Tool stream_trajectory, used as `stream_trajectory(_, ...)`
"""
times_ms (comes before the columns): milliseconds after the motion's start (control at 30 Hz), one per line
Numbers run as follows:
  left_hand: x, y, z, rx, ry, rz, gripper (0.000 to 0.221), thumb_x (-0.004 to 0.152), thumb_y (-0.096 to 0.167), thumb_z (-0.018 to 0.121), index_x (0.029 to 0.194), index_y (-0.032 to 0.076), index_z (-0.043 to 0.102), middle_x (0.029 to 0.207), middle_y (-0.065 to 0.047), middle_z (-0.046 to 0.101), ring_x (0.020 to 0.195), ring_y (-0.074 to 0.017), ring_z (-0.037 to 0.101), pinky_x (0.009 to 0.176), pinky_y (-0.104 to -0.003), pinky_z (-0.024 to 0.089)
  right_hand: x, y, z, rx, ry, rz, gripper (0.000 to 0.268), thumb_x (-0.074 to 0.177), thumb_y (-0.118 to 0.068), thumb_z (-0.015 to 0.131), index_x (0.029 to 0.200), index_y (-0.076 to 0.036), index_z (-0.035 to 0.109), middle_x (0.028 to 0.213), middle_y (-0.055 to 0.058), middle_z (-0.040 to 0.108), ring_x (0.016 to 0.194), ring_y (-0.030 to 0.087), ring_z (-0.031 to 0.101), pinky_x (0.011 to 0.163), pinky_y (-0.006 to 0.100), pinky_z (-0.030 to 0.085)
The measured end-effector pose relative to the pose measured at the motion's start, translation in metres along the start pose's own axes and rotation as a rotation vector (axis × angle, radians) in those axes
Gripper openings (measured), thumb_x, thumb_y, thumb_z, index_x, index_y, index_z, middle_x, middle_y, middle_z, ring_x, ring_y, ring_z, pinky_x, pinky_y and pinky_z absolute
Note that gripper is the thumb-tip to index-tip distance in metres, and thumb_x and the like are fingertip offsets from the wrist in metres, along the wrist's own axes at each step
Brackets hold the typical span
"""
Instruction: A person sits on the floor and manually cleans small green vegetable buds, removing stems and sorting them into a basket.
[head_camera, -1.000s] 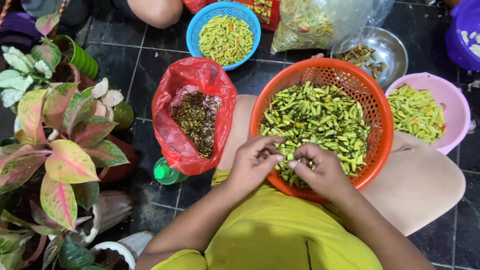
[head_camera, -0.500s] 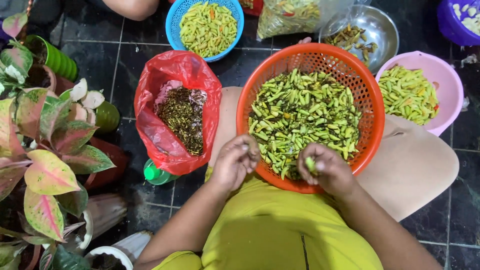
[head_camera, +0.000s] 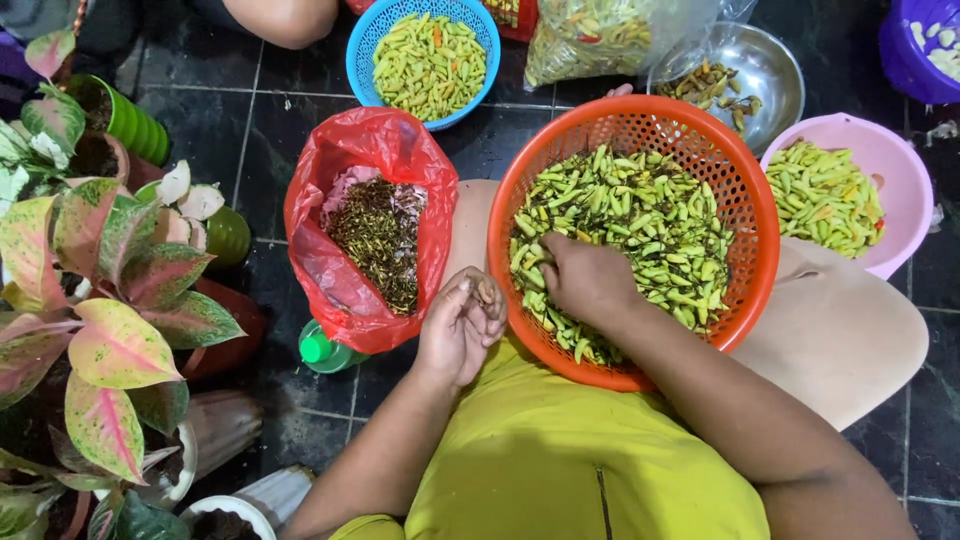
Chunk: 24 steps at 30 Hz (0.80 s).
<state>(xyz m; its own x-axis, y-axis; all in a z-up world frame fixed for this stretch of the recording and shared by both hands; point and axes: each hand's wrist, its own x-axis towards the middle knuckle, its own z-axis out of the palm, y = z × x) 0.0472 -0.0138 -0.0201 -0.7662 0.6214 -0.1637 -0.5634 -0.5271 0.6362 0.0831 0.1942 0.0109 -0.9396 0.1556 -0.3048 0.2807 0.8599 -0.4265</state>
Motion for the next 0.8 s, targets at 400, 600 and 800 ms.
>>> stream_trajectory(400,0.003,-0.018,0.024,0.535,0.033,0.043,0.019,0.088,0.006,0.074,0.104,0.0,0.066,0.085,-0.009,0.061,0.068,-0.0113,0.06,0.051,-0.018,0.047,-0.063,0.04,0.01,0.715,0.165,-0.01,0.022,0.083,-0.005,0.073,0.105,-0.004,0.071,0.056,0.009,0.061,0.044,0.02,0.049,0.046,0.033,0.042)
stream_trajectory(600,0.01,-0.042,0.038,0.631,-0.08,0.046,0.016,0.088,0.007,0.079,0.101,0.0,0.074,0.083,-0.009,0.066,0.075,-0.0095,0.057,0.061,-0.022,0.05,-0.097,0.032,0.0,0.702,0.234,-0.141,0.019,0.081,-0.004,0.075,0.1,-0.005,0.072,0.05,0.005,0.056,0.046,0.02,0.051,0.05,0.033,0.045)
stream_trajectory(800,-0.011,-0.057,0.02,0.42,-0.025,-0.214,0.011,0.086,0.004,0.077,0.092,-0.003,0.07,0.068,-0.006,0.059,0.046,-0.005,0.051,0.036,-0.015,0.037,-0.098,0.04,0.002,0.727,0.237,-0.366,0.004,0.084,-0.006,0.073,0.083,-0.01,0.073,0.054,0.006,0.059,0.049,0.023,0.056,0.052,0.035,0.048)
